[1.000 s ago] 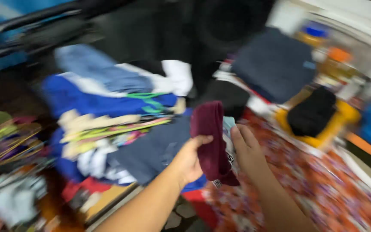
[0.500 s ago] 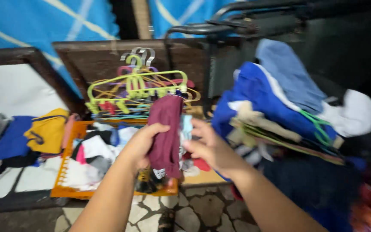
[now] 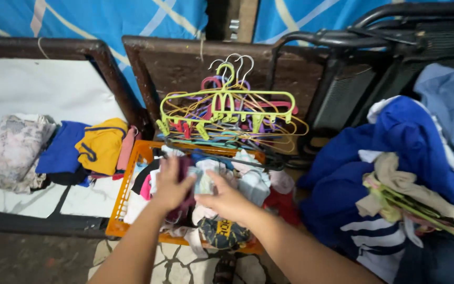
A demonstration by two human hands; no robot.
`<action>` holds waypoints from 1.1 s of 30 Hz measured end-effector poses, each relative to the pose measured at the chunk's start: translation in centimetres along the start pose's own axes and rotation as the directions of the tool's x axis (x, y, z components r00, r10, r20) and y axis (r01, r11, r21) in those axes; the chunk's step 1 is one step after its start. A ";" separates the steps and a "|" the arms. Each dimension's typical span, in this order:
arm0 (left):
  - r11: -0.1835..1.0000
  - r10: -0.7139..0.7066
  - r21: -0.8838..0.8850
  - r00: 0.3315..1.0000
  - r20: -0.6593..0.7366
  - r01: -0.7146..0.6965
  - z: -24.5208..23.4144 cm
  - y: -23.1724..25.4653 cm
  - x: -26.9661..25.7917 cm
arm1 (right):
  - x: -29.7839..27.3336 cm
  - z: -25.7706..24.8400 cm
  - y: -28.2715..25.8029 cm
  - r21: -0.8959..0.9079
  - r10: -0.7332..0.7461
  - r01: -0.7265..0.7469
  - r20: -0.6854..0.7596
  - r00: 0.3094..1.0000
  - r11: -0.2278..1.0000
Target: Fold laundry items including shirts and pants and organize them into stacks.
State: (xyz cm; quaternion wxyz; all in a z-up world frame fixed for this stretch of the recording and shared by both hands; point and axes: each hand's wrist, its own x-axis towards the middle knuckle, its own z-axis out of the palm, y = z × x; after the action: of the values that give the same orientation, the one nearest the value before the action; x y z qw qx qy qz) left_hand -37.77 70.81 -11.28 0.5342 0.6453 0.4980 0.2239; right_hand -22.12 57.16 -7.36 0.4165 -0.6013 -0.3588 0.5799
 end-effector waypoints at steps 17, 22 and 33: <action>0.817 0.298 0.495 0.951 0.080 -0.297 11.1 18.1 0.2 | -5.3 -14.1 -3.4 0.134 -0.187 0.277 -0.464 0.866 0.952; 0.696 0.626 0.150 0.696 0.351 -0.702 20.6 24.5 -2.7 | -15.3 -22.6 -4.8 -0.240 -0.429 0.391 -0.737 0.523 0.888; 0.364 0.828 -0.248 0.191 0.527 -0.898 40.7 30.8 -12.4 | -35.6 -32.0 6.3 -0.224 -0.270 0.293 -0.955 0.125 0.929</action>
State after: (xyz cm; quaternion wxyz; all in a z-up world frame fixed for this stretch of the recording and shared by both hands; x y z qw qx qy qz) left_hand 3.08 42.91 6.50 0.3977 0.8739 -0.1261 0.2494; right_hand 6.95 19.38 0.45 0.6543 -0.7475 -0.1125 -0.0214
